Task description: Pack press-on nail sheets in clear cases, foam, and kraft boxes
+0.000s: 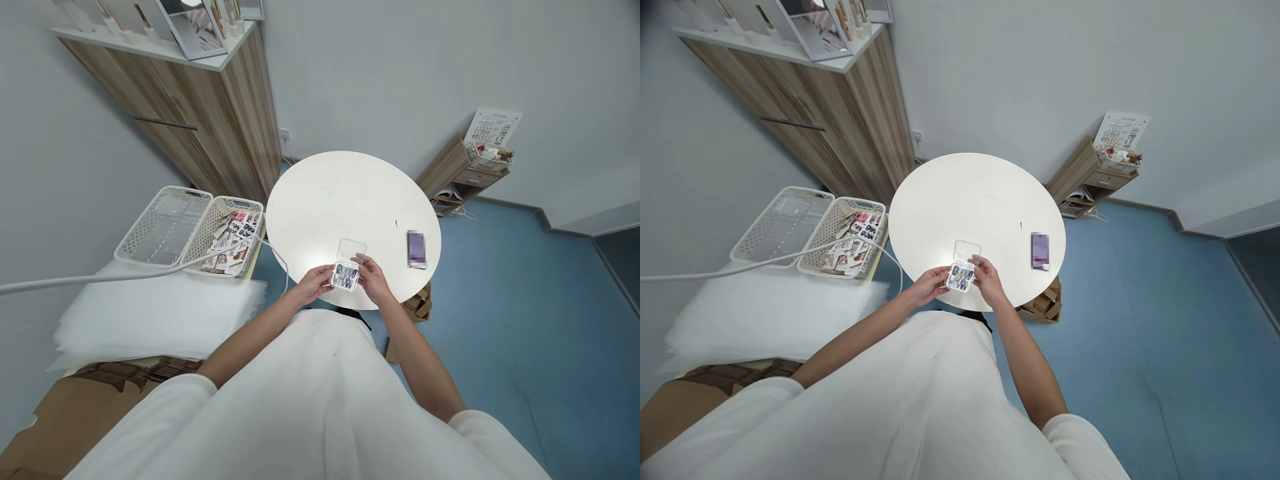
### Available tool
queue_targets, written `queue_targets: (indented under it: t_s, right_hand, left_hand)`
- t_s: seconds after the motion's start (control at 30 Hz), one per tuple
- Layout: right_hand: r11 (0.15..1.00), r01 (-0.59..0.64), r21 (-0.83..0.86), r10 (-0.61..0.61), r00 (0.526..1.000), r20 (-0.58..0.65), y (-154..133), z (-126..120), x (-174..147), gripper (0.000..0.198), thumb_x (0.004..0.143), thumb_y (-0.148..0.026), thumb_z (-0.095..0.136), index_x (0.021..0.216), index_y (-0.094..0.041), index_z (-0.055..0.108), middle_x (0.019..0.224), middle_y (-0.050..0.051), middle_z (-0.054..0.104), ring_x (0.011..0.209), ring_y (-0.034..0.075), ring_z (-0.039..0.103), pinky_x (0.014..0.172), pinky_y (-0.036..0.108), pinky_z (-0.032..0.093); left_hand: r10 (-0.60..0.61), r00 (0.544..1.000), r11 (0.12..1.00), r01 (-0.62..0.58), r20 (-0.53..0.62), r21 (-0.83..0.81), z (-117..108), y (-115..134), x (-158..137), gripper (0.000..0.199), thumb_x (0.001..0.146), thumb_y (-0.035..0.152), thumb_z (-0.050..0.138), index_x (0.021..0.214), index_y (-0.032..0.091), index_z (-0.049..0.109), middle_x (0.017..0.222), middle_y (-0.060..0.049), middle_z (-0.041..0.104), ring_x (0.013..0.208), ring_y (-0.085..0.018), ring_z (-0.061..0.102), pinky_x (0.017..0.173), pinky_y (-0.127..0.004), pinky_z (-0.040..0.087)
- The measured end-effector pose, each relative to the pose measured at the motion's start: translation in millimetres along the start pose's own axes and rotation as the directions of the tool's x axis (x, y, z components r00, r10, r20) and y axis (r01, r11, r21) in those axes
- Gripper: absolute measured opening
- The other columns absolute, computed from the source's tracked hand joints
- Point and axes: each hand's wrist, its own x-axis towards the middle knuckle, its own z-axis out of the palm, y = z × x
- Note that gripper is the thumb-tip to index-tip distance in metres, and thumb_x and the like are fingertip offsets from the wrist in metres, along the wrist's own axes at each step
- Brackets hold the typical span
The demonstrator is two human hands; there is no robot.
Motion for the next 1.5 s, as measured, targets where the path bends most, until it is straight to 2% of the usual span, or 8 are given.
queue_targets:
  t_s: [0.2,0.37,0.47,0.6,0.8,1.03,1.17,1.5]
  right_hand:
    - [1.000,0.020,-0.006,-0.020,0.999,-0.029,-4.8,0.0,2.5,0.030,0.067,-0.037,0.062,0.095,-0.024,0.063,0.103,0.003,0.064,0.086,0.017,0.060,0.069,0.030,0.050]
    - [0.996,0.043,0.073,-0.038,0.997,-0.074,-3.7,3.9,-3.1,0.031,0.065,-0.025,0.056,0.096,-0.024,0.062,0.107,0.002,0.062,0.089,0.017,0.060,0.072,0.031,0.051]
    - [0.984,0.027,0.178,-0.013,0.997,-0.081,-0.4,5.4,-11.7,0.036,0.070,-0.030,0.054,0.106,-0.026,0.057,0.113,0.002,0.060,0.089,0.016,0.061,0.075,0.034,0.052]
    - [0.986,-0.071,0.152,0.079,0.996,-0.050,6.6,8.1,-26.4,0.044,0.074,-0.045,0.058,0.113,-0.027,0.049,0.109,0.003,0.062,0.087,0.017,0.065,0.078,0.037,0.053]
    - [0.978,-0.090,0.186,0.116,0.984,-0.132,15.5,10.4,-35.8,0.051,0.065,-0.036,0.073,0.108,-0.026,0.048,0.088,0.000,0.067,0.078,0.017,0.068,0.079,0.035,0.054]
    - [0.980,-0.029,0.195,0.076,0.968,-0.239,16.6,6.9,-35.5,0.050,0.062,-0.033,0.074,0.105,-0.025,0.051,0.084,-0.002,0.066,0.074,0.014,0.065,0.078,0.034,0.053]
    - [0.987,0.004,0.162,0.038,0.965,-0.260,18.4,3.8,-33.3,0.048,0.061,-0.030,0.074,0.104,-0.024,0.053,0.078,-0.003,0.064,0.077,0.013,0.062,0.079,0.033,0.051]
    - [0.989,-0.053,0.139,0.081,0.975,-0.209,21.8,-16.8,-24.9,0.048,0.063,-0.031,0.071,0.106,-0.025,0.052,0.083,-0.002,0.062,0.080,0.013,0.059,0.077,0.031,0.049]
  left_hand:
    - [-0.003,1.000,1.000,0.003,0.002,-0.008,7.5,3.9,6.2,0.035,0.064,0.032,0.076,0.094,0.019,0.064,0.083,-0.004,0.064,0.074,-0.011,0.060,0.071,-0.027,0.047]
    - [-0.009,1.000,0.999,0.010,0.002,-0.049,9.7,4.6,8.9,0.034,0.063,0.029,0.077,0.094,0.020,0.065,0.084,-0.004,0.064,0.073,-0.010,0.059,0.069,-0.025,0.047]
    - [-0.001,1.000,0.999,0.000,-0.007,-0.039,8.8,2.9,9.6,0.033,0.064,0.029,0.076,0.095,0.020,0.065,0.086,-0.003,0.064,0.073,-0.010,0.058,0.069,-0.024,0.046]
    - [0.017,1.000,1.000,-0.017,0.001,-0.017,8.5,1.3,9.2,0.033,0.066,0.031,0.074,0.096,0.021,0.064,0.089,-0.004,0.063,0.074,-0.009,0.058,0.068,-0.024,0.045]
    - [0.005,1.000,1.000,-0.005,0.028,-0.006,9.1,-1.3,11.5,0.034,0.068,0.034,0.071,0.099,0.021,0.063,0.094,-0.006,0.063,0.076,-0.011,0.058,0.067,-0.024,0.044]
    - [0.005,0.998,0.970,-0.021,0.068,0.242,17.5,-10.7,8.5,0.046,0.074,0.049,0.061,0.112,0.024,0.055,0.109,-0.007,0.062,0.099,-0.019,0.058,0.079,-0.030,0.041]
    - [0.028,0.997,0.925,-0.054,0.074,0.376,25.1,-18.4,6.3,0.054,0.069,0.047,0.068,0.112,0.019,0.052,0.099,-0.008,0.066,0.097,-0.022,0.062,0.085,-0.035,0.039]
    - [0.113,0.991,0.928,-0.078,-0.076,0.364,37.3,-29.8,12.9,0.046,0.068,0.047,0.068,0.098,0.015,0.056,0.081,-0.006,0.067,0.078,-0.019,0.066,0.082,-0.034,0.042]
